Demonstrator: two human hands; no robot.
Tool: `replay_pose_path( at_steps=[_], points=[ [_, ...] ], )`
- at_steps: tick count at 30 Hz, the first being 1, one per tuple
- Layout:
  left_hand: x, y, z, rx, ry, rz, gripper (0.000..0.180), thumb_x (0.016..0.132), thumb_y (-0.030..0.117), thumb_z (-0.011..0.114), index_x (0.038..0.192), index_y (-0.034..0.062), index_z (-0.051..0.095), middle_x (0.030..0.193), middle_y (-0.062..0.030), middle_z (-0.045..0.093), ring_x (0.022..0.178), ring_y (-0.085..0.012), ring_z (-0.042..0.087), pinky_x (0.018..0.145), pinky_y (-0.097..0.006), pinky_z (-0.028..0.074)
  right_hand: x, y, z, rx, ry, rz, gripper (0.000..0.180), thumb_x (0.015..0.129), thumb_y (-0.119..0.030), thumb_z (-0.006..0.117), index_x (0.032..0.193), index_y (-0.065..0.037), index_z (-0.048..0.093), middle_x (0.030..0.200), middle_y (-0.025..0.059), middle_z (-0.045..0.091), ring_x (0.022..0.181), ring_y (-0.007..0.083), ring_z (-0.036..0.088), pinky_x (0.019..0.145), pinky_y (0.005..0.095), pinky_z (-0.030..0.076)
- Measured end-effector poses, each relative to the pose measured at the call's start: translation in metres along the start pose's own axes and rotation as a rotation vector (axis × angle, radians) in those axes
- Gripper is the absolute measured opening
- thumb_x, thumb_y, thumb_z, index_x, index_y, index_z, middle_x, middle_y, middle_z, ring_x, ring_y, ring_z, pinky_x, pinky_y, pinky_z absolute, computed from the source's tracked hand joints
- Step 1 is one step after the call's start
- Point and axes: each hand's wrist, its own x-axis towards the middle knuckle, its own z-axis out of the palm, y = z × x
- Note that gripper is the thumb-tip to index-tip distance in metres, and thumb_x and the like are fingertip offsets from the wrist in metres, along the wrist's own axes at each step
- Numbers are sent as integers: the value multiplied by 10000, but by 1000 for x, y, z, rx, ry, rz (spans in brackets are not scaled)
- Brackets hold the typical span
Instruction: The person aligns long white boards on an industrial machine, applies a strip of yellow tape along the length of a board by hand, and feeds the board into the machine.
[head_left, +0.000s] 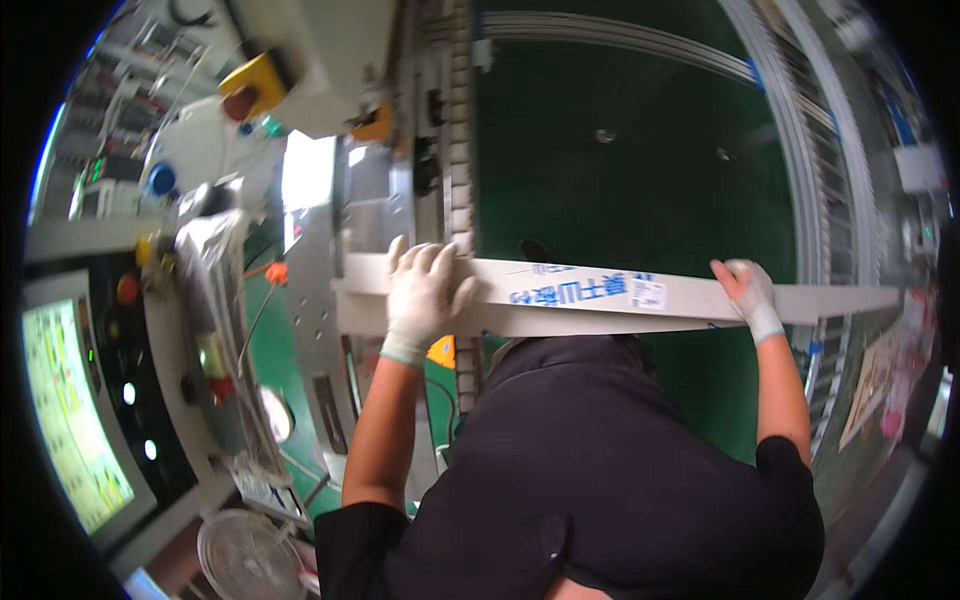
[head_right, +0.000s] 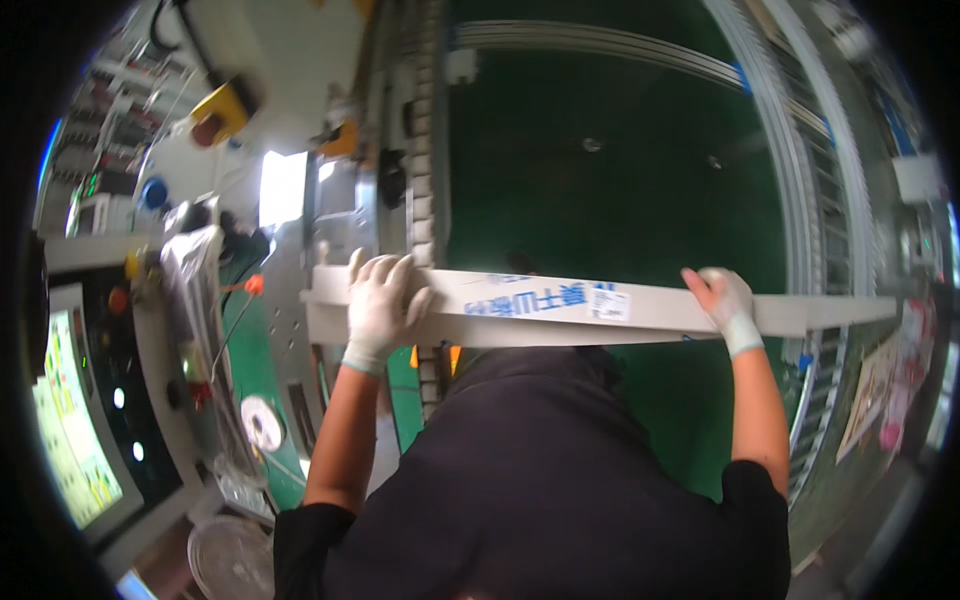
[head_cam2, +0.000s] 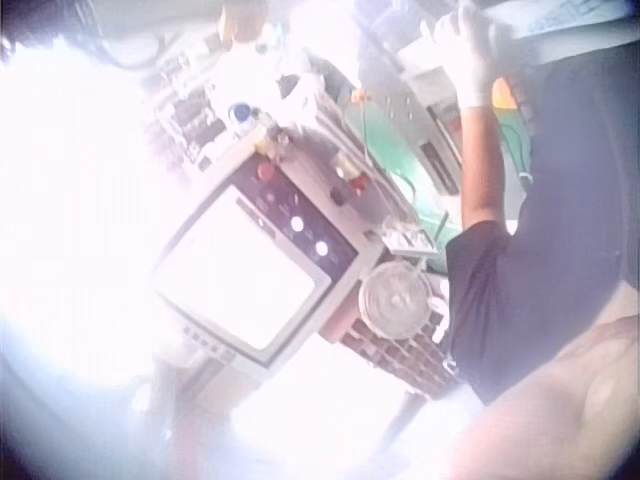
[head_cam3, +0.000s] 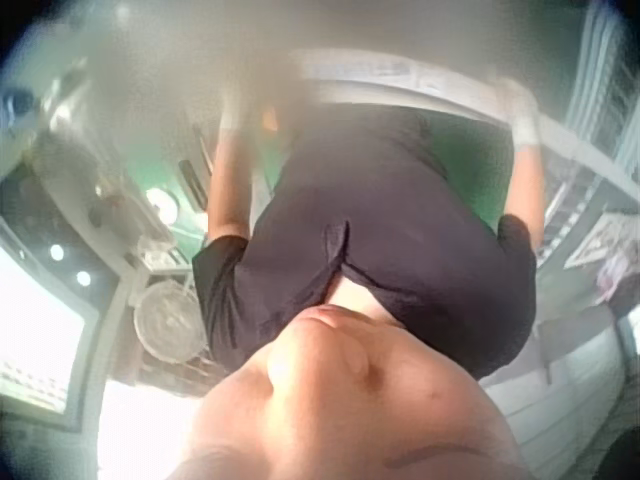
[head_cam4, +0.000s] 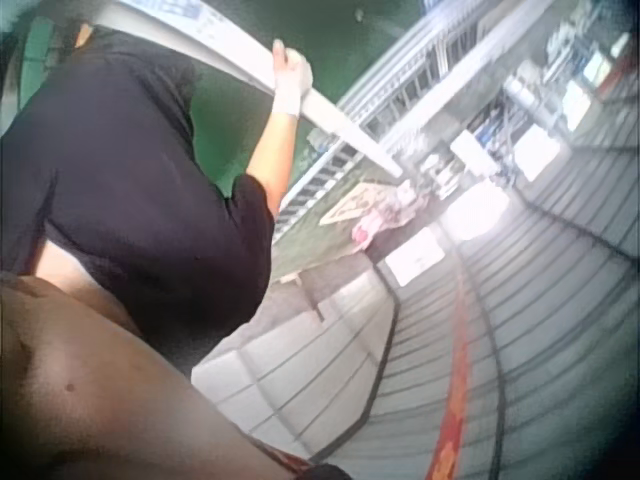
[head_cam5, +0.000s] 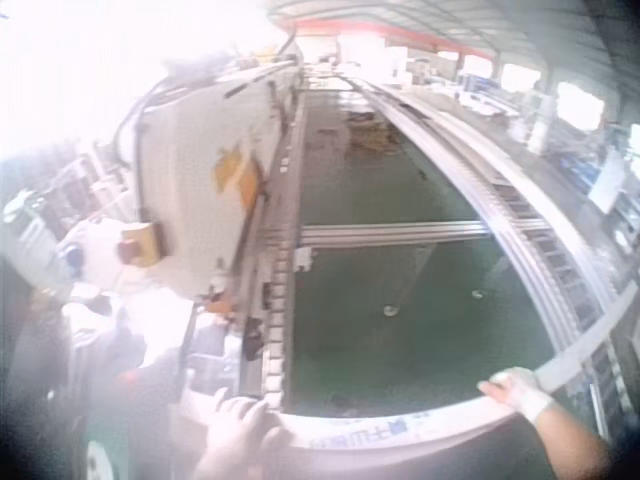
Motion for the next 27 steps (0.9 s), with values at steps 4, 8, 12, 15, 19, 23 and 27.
replay_pose_path(
  at_steps=[4,8,12,15,19,23,27],
  points=[
    [-16,-2,-2,-79,-14,-41,470,920,344,747,1267,33,687,1193,-160,702,1199,-358,643,1210,-559,364,-17,7,23,51,25,2,592,1033,-545,594,733,-35,614,765,228,620,762,464,629,677,517,474],
    [-29,-18,-4,42,83,-81,474,913,362,729,1259,42,686,1229,-153,701,1241,-353,632,1219,-550,356,-29,-7,31,64,150,-49,426,1024,-419,655,774,-74,665,769,173,665,765,411,663,674,496,508],
    [-37,-34,-15,48,67,-101,480,950,397,634,1259,40,721,1278,-181,724,1287,-371,636,1241,-562,344,-32,-17,45,-15,216,-269,108,826,-181,753,762,-121,690,929,80,740,969,333,736,848,462,612],
    [-48,-38,-12,47,75,-47,510,985,409,609,1285,12,719,1276,-203,725,1264,-411,645,1205,-552,396,-16,-29,26,-76,332,-371,361,851,-390,814,1094,-123,813,1261,98,769,1246,330,688,1050,483,548],
    [-52,-69,-6,127,78,-37,456,1008,350,584,1271,-4,702,1319,-213,690,1308,-433,592,1198,-569,382,9,-20,15,-175,-443,-57,715,1025,-737,481,913,-112,810,986,155,786,1001,388,739,930,478,578],
    [-64,-101,-3,53,53,-227,360,1030,307,545,1159,5,692,1229,-213,676,1224,-435,609,1107,-530,448,10,-30,16,-85,-514,24,843,1051,-774,339,784,-94,762,875,165,764,914,401,737,814,505,571],
    [-71,-94,-8,23,68,-247,345,1054,303,526,1118,-3,672,1185,-212,678,1166,-440,624,1046,-529,469,9,-36,13,-154,-641,17,843,1052,-777,339,866,-99,804,922,148,787,946,375,750,880,482,581]
  ],
)
